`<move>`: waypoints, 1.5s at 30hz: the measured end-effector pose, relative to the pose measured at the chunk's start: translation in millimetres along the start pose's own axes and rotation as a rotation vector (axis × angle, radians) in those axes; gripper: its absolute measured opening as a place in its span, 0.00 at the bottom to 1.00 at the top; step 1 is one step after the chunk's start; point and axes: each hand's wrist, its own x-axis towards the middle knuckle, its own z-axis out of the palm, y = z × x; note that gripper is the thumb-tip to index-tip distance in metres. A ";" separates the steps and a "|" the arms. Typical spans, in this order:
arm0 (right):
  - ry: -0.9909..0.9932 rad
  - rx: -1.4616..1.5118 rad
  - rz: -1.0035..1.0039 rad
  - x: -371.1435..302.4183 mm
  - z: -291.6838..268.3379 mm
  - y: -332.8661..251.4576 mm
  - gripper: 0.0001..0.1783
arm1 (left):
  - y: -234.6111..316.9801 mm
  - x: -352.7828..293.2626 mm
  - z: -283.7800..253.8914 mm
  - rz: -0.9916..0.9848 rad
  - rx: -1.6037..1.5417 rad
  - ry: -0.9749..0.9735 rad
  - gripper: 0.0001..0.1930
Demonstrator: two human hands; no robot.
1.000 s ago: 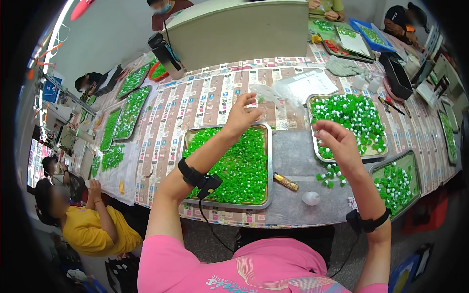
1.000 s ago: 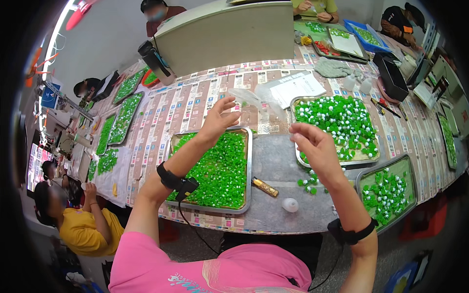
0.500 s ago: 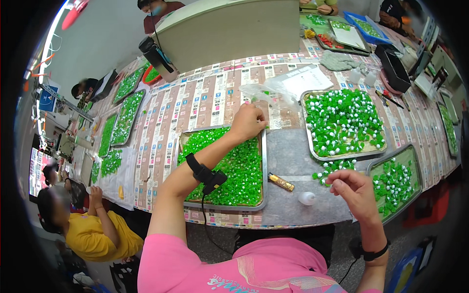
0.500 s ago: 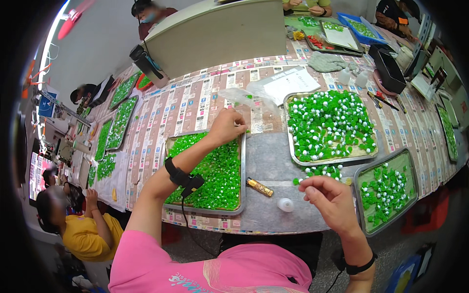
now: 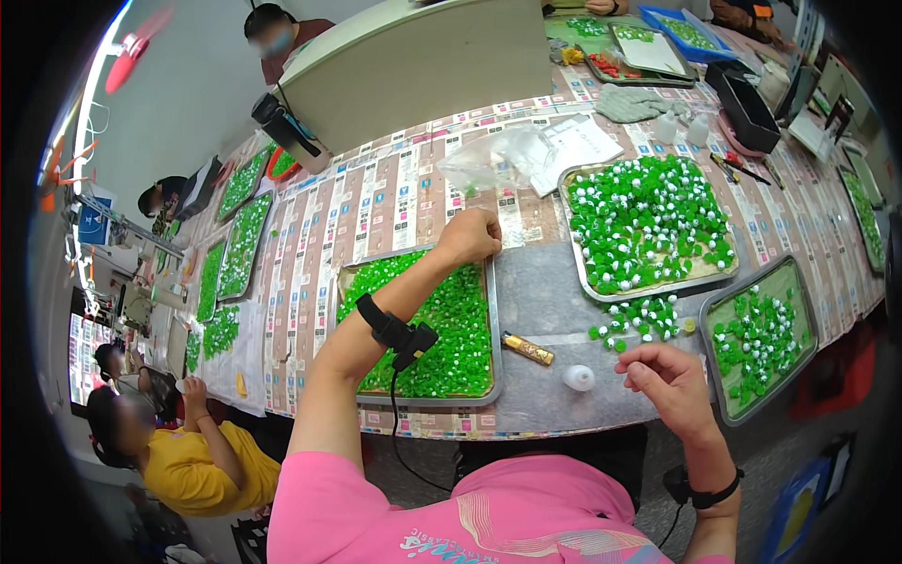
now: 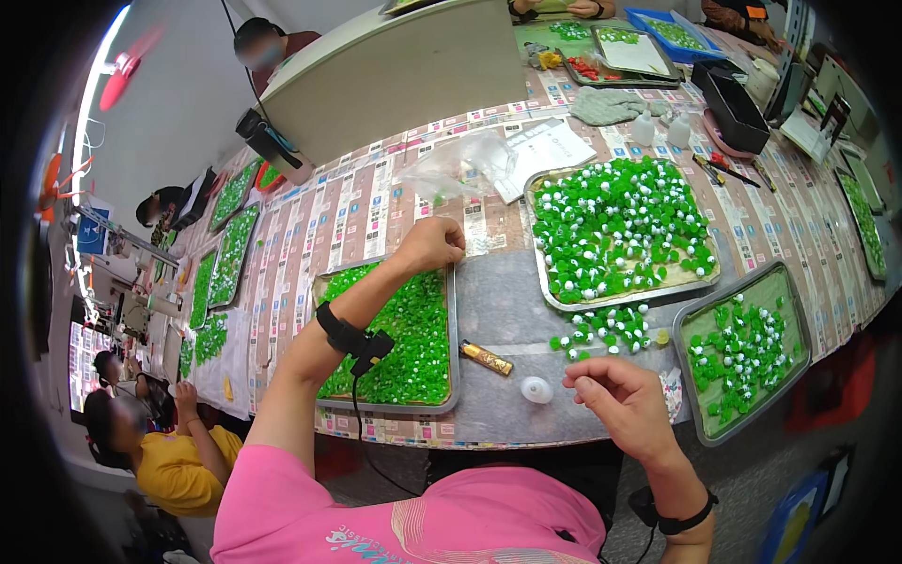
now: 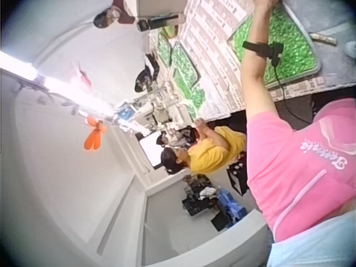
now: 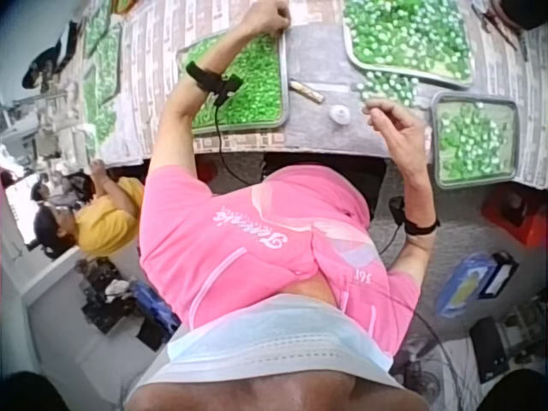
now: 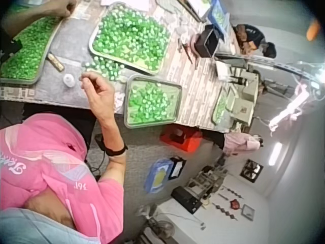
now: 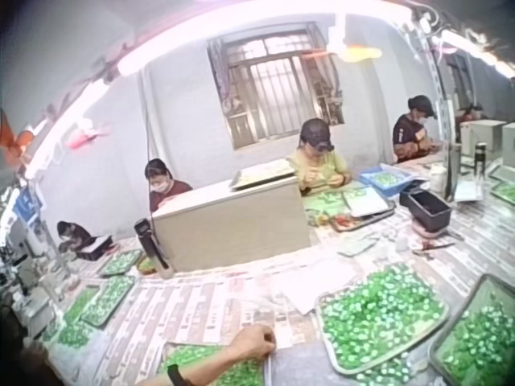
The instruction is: Manually assembling small green and white plastic parts using glue.
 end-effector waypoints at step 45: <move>0.147 0.026 0.074 -29.7 1.7 31.1 0.09 | -8.0 -86.1 -19.0 0.269 -0.147 0.115 0.11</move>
